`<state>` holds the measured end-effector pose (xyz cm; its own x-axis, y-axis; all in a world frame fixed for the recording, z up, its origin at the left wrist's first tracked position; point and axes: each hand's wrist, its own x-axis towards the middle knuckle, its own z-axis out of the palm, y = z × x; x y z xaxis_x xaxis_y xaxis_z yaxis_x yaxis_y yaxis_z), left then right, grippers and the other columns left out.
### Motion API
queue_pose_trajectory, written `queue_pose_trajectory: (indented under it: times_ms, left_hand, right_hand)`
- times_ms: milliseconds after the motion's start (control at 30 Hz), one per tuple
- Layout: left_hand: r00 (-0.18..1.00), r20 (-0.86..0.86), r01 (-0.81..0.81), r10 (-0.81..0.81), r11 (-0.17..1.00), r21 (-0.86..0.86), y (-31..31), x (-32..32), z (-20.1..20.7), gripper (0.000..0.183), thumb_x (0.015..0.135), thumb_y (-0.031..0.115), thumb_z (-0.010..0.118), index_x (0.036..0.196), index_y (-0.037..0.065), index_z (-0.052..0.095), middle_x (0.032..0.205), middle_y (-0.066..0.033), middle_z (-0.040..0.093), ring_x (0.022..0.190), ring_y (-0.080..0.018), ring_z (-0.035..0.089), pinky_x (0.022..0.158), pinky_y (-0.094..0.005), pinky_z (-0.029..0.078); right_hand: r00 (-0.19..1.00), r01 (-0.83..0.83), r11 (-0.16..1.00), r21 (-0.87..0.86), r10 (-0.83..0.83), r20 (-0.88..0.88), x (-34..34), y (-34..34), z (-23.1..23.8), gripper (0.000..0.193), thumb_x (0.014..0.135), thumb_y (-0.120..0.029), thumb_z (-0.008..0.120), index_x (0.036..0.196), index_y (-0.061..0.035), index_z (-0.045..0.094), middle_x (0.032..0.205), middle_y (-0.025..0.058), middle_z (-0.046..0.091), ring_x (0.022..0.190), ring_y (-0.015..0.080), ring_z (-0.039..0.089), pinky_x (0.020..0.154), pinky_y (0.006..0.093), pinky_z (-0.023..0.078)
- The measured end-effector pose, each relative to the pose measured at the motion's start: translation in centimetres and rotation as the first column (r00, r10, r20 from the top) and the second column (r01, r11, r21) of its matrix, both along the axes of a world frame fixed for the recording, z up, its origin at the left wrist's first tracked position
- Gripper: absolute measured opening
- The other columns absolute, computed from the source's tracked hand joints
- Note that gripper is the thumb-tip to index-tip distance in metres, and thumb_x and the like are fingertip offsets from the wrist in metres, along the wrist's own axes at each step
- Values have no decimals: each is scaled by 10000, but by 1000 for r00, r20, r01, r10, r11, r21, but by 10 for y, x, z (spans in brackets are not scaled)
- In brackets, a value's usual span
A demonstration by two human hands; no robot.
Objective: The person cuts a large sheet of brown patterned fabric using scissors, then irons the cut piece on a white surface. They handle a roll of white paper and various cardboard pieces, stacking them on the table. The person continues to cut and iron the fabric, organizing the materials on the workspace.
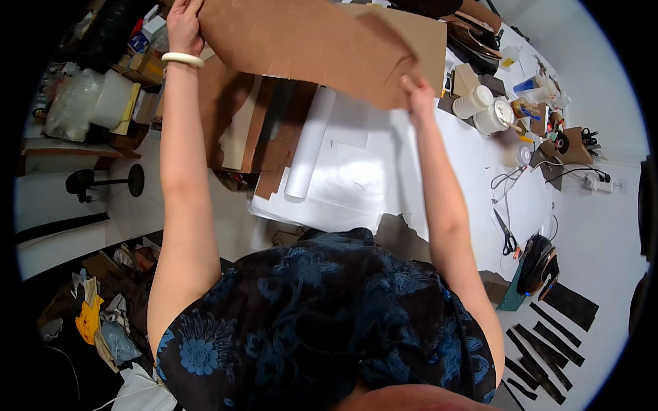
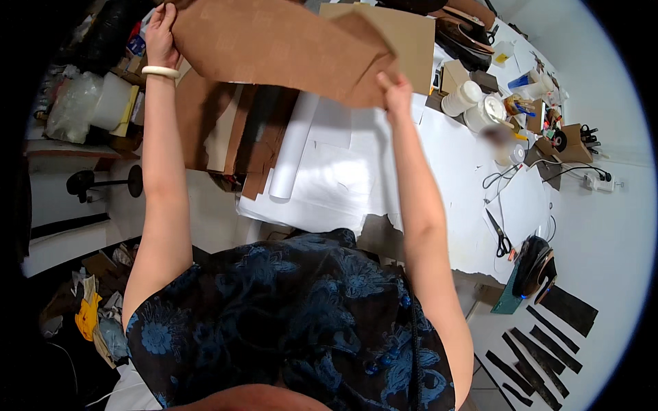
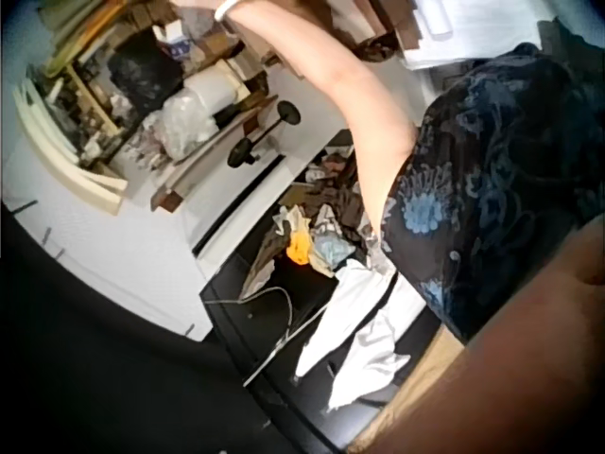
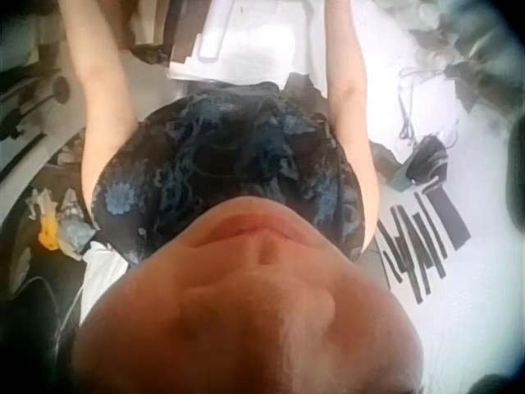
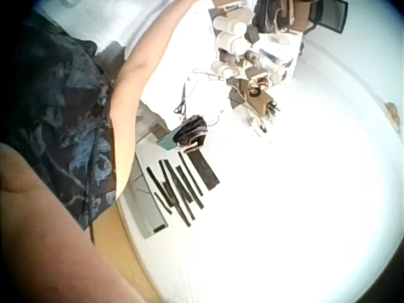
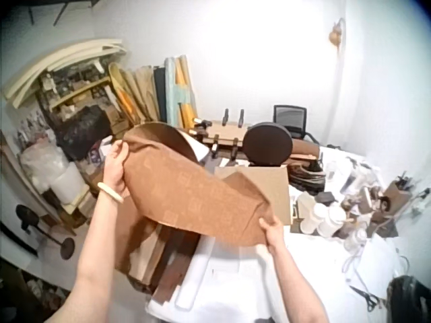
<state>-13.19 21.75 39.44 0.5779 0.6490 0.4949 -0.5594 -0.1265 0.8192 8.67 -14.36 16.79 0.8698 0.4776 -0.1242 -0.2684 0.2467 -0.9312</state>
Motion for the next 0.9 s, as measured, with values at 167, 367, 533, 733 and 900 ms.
queue_pose_trajectory:
  times_ms: [167, 367, 533, 733, 900]
  left_hand:
    - [981, -161, -103, 106, 994, 30, 49, 38, -85, 46, 952, 113, 627, 907, 108, 620, 801, 35, 647, 716, -47, 583, 646, -200, 464]
    - [575, -747, -161, 334, 941, 296, 55, 129, -233, 274, 883, 191, 673, 1115, 45, 664, 1045, -100, 691, 966, -222, 624, 853, -381, 495]
    - [254, -894, -131, 370, 929, 347, 7, 197, -276, 460, 852, 28, 519, 1308, 59, 466, 1262, -208, 578, 1173, -370, 560, 976, -438, 446]
    - [6, -874, -146, 487, 865, 481, -16, 218, -306, 463, 893, 172, 561, 1325, 53, 444, 1348, -246, 504, 1259, -390, 498, 1015, -447, 449]
    - [498, -659, -191, 563, 813, 550, -82, 174, -324, 399, 821, 115, 643, 1204, 42, 561, 1421, -241, 413, 1290, -404, 442, 1049, -461, 412]
  right_hand:
    - [933, 211, 975, 68, -222, 283, 84, -25, 10, 283, 869, -76, 718, 1129, -20, 620, 1097, 61, 682, 961, 160, 647, 834, 303, 515]
    - [932, 334, 830, -447, -219, 290, 178, -58, -71, 296, 889, -96, 678, 1162, -4, 612, 1042, 96, 686, 894, 190, 657, 759, 324, 533]
    - [948, 262, 627, -734, -23, 319, 229, -72, -121, 377, 849, -115, 613, 1201, 20, 596, 1021, 167, 695, 888, 266, 677, 766, 385, 533]
    - [864, 447, 482, -754, -13, 504, 214, -52, -146, 492, 858, -176, 662, 1269, 60, 531, 1211, 227, 627, 1136, 366, 596, 984, 399, 457]
    - [760, 561, 332, -759, 159, 631, 164, -30, -132, 561, 840, -171, 662, 1333, 24, 482, 1364, 267, 488, 1243, 397, 497, 1041, 421, 396]
